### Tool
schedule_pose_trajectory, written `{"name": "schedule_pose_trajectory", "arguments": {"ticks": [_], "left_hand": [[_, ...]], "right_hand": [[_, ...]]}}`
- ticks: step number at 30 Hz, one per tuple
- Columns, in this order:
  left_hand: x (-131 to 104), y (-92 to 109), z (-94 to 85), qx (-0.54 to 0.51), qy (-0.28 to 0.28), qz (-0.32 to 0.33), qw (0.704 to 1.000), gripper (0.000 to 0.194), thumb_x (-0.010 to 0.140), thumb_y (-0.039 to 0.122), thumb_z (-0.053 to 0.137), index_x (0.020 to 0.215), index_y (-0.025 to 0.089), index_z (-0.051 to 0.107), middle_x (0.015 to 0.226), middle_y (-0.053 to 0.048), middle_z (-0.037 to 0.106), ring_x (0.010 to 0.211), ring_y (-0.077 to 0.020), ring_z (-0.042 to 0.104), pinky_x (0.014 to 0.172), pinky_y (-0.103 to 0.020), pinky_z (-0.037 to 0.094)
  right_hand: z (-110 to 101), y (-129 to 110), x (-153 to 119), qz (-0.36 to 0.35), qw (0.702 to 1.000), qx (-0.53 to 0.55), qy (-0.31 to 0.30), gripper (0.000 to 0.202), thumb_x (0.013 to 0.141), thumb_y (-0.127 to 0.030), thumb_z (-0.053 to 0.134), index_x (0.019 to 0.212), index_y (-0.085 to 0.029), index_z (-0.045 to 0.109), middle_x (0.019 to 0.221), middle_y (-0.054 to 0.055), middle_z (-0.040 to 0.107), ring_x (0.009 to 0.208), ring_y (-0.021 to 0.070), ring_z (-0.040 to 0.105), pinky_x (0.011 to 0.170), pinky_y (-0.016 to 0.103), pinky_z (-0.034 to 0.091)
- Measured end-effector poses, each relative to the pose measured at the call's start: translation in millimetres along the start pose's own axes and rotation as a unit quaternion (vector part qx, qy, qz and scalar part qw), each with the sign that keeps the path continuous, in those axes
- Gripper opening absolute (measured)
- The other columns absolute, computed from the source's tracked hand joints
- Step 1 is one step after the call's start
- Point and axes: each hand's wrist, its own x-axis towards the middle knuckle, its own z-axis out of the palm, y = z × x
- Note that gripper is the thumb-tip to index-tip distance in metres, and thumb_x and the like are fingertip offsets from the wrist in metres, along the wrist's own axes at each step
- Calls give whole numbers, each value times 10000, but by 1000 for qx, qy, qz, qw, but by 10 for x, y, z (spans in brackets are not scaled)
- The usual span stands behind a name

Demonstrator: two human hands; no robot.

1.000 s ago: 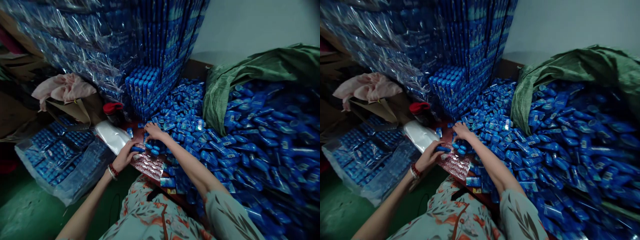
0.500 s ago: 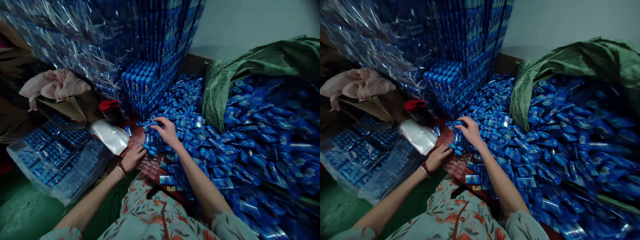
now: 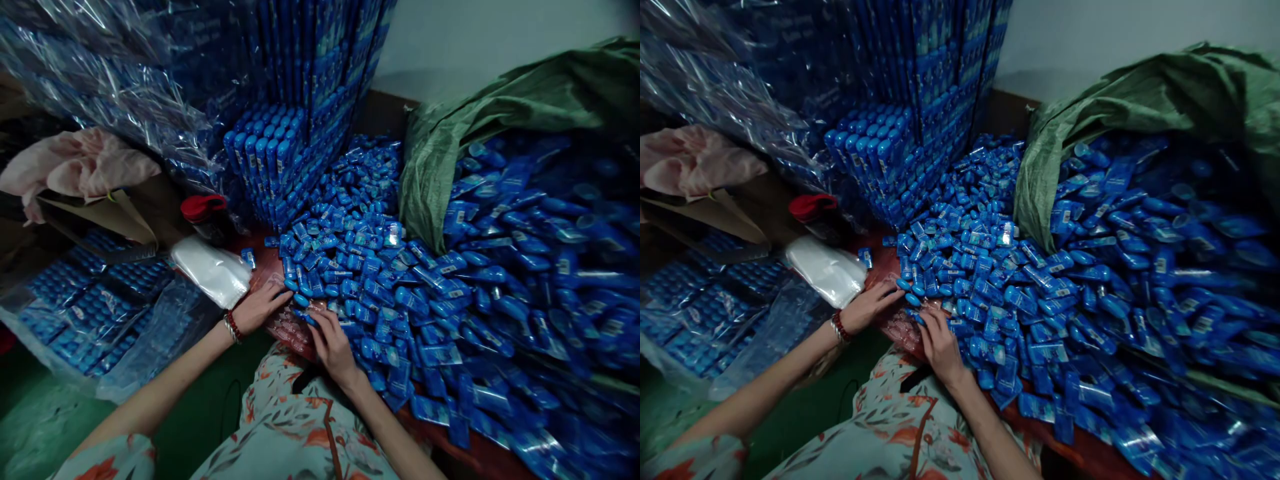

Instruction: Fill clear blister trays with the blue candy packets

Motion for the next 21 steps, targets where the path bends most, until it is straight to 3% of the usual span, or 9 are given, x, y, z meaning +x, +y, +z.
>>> {"name": "schedule_pose_trajectory", "arguments": {"ticks": [3,6,15,21], "left_hand": [[-21,18,30,-29,-18,-28,999,460,919,136,328,1366,216,395,1257,-125,532,1118,-214,509,966,-399,437],[10,20,39,-56,-35,-50,997,380,939,159,284,1259,192,485,1112,-89,608,1007,-176,565,918,-337,470],[130,-89,-69,48,-61,82,994,361,961,220,236,1048,162,581,995,-135,627,930,-197,575,851,-358,489],[112,-134,-42,16,-38,69,997,328,959,232,271,1109,178,558,1042,-132,619,971,-196,564,872,-368,487]], "right_hand": [[27,53,-29,-37,997,-53,-35,331,907,-111,430,1208,-194,539,1133,116,569,1096,185,573,904,315,531],[29,76,-43,-43,996,-75,-37,342,907,-109,425,1221,-185,537,1133,124,573,1097,193,579,907,319,534],[71,199,-106,-82,992,-92,-14,353,889,-76,420,1202,-182,543,1104,128,571,1070,194,584,881,329,545],[96,223,-99,-84,992,-94,-8,380,867,-46,427,1214,-170,522,1097,134,556,1042,198,585,847,319,553]]}}
